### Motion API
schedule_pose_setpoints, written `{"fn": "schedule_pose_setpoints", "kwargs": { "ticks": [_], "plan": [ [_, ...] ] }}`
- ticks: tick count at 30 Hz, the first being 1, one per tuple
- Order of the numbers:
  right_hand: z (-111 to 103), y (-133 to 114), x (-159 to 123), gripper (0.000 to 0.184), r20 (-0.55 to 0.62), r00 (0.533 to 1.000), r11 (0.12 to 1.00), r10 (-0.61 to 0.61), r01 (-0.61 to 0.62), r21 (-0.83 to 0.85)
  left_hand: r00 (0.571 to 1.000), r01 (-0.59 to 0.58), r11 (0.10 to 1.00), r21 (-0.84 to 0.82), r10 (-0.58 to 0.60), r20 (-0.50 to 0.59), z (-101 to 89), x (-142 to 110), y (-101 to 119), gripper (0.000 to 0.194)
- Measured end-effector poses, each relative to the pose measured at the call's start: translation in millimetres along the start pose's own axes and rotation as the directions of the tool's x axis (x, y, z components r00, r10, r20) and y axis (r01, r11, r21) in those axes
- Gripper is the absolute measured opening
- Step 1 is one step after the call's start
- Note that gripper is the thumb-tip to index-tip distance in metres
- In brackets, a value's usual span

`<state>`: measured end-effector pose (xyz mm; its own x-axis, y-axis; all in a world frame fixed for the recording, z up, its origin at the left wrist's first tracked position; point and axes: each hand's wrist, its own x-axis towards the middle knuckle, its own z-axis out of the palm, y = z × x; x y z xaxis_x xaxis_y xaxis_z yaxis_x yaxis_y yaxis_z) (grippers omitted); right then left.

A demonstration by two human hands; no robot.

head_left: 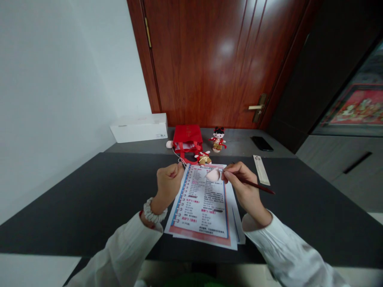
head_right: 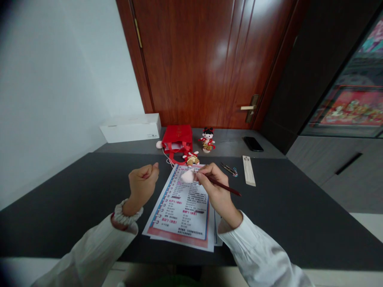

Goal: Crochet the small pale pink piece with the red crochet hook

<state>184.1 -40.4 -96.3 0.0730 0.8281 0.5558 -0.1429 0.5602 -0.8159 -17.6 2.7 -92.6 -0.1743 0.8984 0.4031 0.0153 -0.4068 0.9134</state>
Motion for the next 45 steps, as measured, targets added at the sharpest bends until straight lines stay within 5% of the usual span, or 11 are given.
{"fn": "schedule_pose_setpoints", "kwargs": {
  "ticks": [2,5,8,10,15,19,27,35,39,42,45],
  "plan": [
    [1.7,2.2,1.1,0.012,0.014,1.0,0.997,0.011,-0.012,0.074,0.998,0.03,0.999,-0.032,-0.028,0.05,6.4,4.0,-1.0,0.059],
    [3.3,4.5,3.1,0.012,0.041,0.999,0.984,0.033,-0.04,0.173,0.957,0.161,0.977,-0.142,-0.119,0.266,18.1,6.5,2.1,0.058],
    [3.6,5.8,4.6,0.012,0.051,0.998,0.974,0.047,-0.057,0.22,0.806,0.453,0.823,-0.342,-0.214,0.553,27.5,6.5,6.5,0.058],
    [3.1,6.9,5.3,0.012,0.045,0.998,0.971,0.054,-0.063,0.23,0.743,0.567,0.714,-0.411,-0.227,0.63,31.4,6.4,6.3,0.047],
    [0.9,10.8,6.7,0.012,0.01,0.997,0.976,0.071,-0.072,0.207,0.895,0.4,0.808,-0.433,-0.242,0.375,36.6,7.4,-8.4,0.018],
    [1.1,13.8,7.5,0.015,-0.007,0.996,0.98,0.09,-0.087,0.181,0.906,0.399,0.802,-0.444,-0.27,0.327,35.8,9.2,-16.5,0.023],
    [3.1,20.0,7.3,0.016,0.012,0.996,0.978,0.088,-0.089,0.19,0.755,0.635,0.665,-0.392,-0.429,0.495,29.6,17.6,-15.8,0.031],
    [2.8,21.1,5.9,0.016,0.015,0.996,0.982,0.086,-0.087,0.167,0.746,0.628,0.66,-0.412,-0.362,0.558,33.5,20.6,-20.3,0.017],
    [2.7,22.8,6.3,0.015,0.04,0.995,0.976,0.087,-0.094,0.197,0.631,0.683,0.636,-0.359,-0.265,0.73,35.2,16.5,-18.7,0.049],
    [2.1,24.4,6.9,0.016,0.041,0.995,0.975,0.086,-0.092,0.202,0.538,0.695,0.68,-0.232,-0.279,0.796,33.7,13.4,-24.1,0.049],
    [1.1,26.3,7.1,0.017,0.022,0.996,0.981,0.089,-0.091,0.17,0.609,0.657,0.722,-0.217,-0.339,0.717,28.9,14.5,-25.3,0.028]
  ]
}}
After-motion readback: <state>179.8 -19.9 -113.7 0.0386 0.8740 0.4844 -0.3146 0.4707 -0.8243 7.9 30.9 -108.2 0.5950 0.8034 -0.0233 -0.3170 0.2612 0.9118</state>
